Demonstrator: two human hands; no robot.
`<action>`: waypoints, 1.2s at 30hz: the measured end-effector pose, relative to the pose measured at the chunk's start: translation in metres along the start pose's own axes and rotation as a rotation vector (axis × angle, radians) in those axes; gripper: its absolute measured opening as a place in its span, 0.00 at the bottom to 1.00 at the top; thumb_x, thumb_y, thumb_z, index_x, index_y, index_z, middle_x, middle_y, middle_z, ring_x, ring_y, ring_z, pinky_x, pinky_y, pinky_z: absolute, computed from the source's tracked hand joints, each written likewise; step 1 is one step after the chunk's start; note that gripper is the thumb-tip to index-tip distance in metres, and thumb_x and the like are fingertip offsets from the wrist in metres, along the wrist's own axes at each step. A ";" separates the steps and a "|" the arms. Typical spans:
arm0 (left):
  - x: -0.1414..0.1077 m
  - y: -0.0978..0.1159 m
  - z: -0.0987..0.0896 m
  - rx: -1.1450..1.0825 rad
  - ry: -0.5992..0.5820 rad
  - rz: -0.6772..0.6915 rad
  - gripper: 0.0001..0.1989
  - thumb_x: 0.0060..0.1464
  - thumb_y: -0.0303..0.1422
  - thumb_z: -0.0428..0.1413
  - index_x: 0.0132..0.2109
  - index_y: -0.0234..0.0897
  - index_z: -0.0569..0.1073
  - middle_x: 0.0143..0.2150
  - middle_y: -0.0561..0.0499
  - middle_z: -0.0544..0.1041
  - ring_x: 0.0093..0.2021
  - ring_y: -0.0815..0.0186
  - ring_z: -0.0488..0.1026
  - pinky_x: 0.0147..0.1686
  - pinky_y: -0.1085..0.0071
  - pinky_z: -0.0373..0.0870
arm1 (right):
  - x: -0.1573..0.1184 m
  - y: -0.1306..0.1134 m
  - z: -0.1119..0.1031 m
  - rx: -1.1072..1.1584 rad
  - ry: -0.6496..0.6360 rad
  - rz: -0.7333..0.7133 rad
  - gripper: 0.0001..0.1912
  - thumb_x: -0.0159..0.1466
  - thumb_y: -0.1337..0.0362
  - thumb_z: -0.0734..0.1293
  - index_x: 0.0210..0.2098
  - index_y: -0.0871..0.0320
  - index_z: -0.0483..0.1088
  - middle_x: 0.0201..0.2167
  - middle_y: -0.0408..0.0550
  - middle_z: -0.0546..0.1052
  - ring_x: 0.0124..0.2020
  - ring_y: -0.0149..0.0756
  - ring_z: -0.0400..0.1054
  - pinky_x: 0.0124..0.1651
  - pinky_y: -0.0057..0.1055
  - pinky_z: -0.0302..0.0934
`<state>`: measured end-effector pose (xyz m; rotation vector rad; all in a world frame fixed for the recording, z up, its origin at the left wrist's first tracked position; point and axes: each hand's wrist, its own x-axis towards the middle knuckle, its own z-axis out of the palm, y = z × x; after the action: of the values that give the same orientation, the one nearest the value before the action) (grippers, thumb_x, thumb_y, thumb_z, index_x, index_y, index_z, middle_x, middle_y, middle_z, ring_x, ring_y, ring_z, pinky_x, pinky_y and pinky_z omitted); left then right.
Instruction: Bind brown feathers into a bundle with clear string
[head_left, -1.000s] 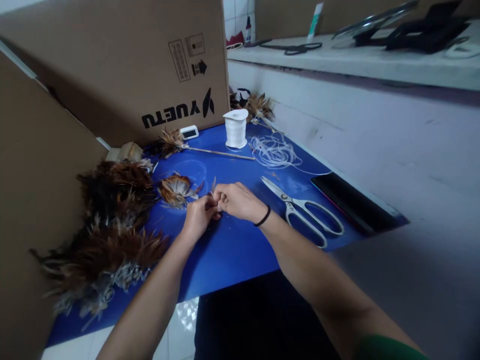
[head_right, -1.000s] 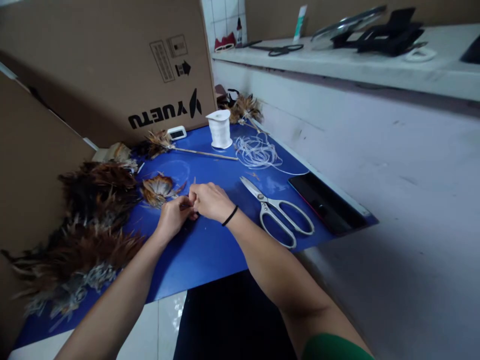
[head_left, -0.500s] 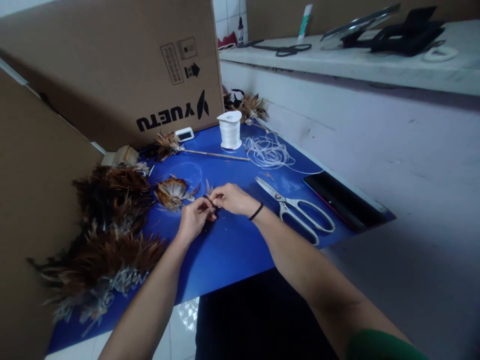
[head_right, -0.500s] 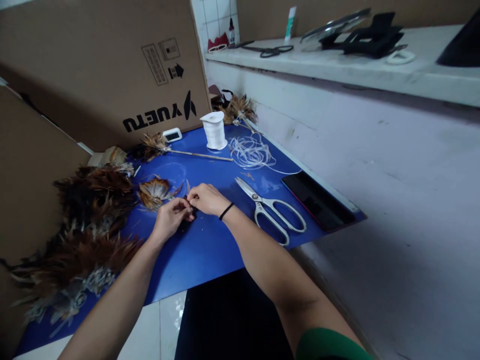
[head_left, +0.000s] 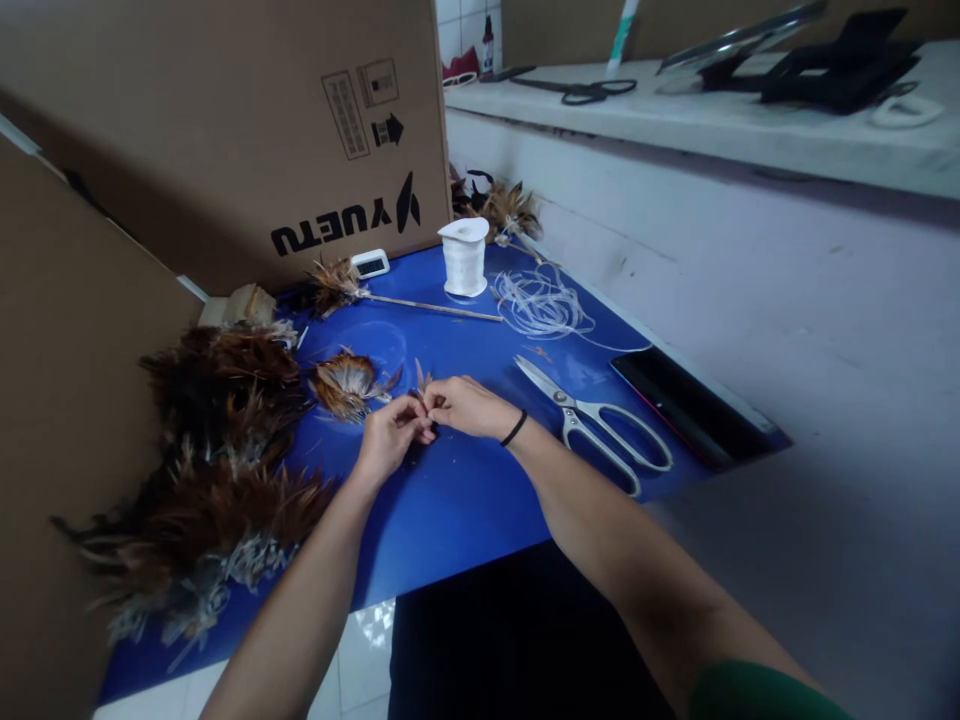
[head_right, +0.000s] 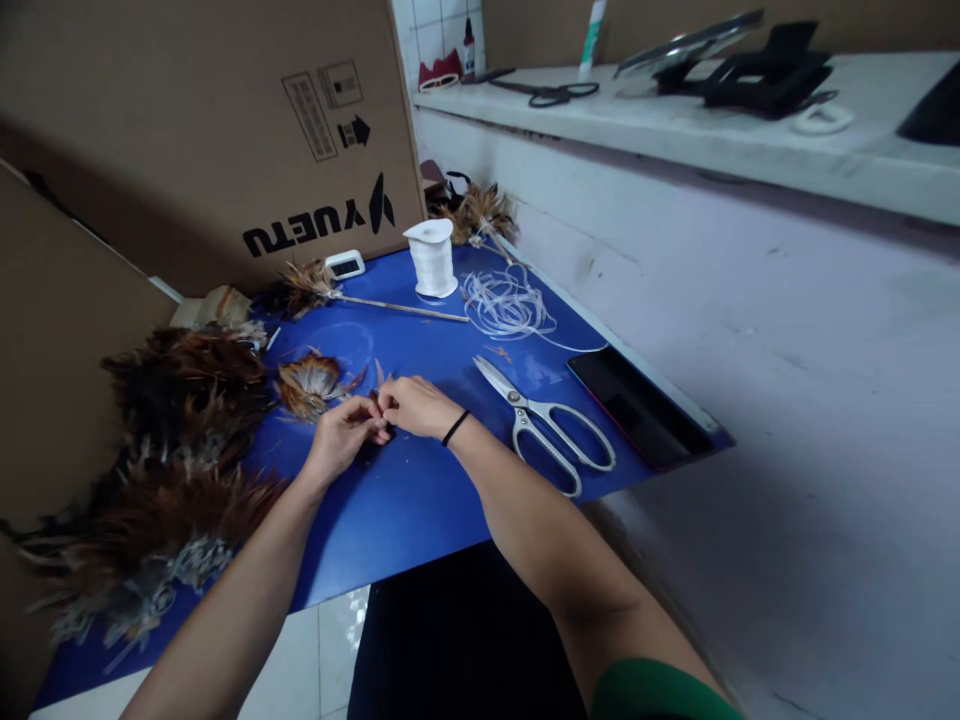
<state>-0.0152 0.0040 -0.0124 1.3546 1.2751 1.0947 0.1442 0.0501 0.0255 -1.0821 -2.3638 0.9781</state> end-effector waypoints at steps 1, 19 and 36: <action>0.000 0.000 0.000 -0.002 -0.004 -0.001 0.10 0.44 0.34 0.61 0.29 0.34 0.67 0.20 0.54 0.74 0.21 0.69 0.74 0.25 0.73 0.73 | 0.000 -0.001 0.000 -0.002 -0.018 0.002 0.06 0.56 0.72 0.63 0.30 0.59 0.72 0.26 0.42 0.74 0.28 0.26 0.65 0.31 0.23 0.51; 0.000 0.001 -0.002 -0.063 -0.049 -0.039 0.11 0.45 0.35 0.61 0.28 0.33 0.67 0.22 0.52 0.74 0.23 0.68 0.74 0.26 0.73 0.73 | 0.004 0.013 0.002 0.144 -0.080 0.002 0.06 0.56 0.69 0.63 0.33 0.60 0.70 0.26 0.42 0.74 0.28 0.27 0.66 0.31 0.23 0.54; 0.001 0.001 -0.004 -0.085 -0.079 -0.069 0.11 0.44 0.35 0.61 0.29 0.34 0.67 0.22 0.52 0.75 0.23 0.68 0.75 0.27 0.72 0.73 | 0.002 0.001 0.000 0.022 -0.079 0.131 0.05 0.56 0.63 0.64 0.29 0.58 0.69 0.26 0.42 0.73 0.26 0.27 0.64 0.28 0.23 0.50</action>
<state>-0.0192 0.0054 -0.0109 1.2690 1.1962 1.0258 0.1433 0.0522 0.0246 -1.2238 -2.3626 1.1087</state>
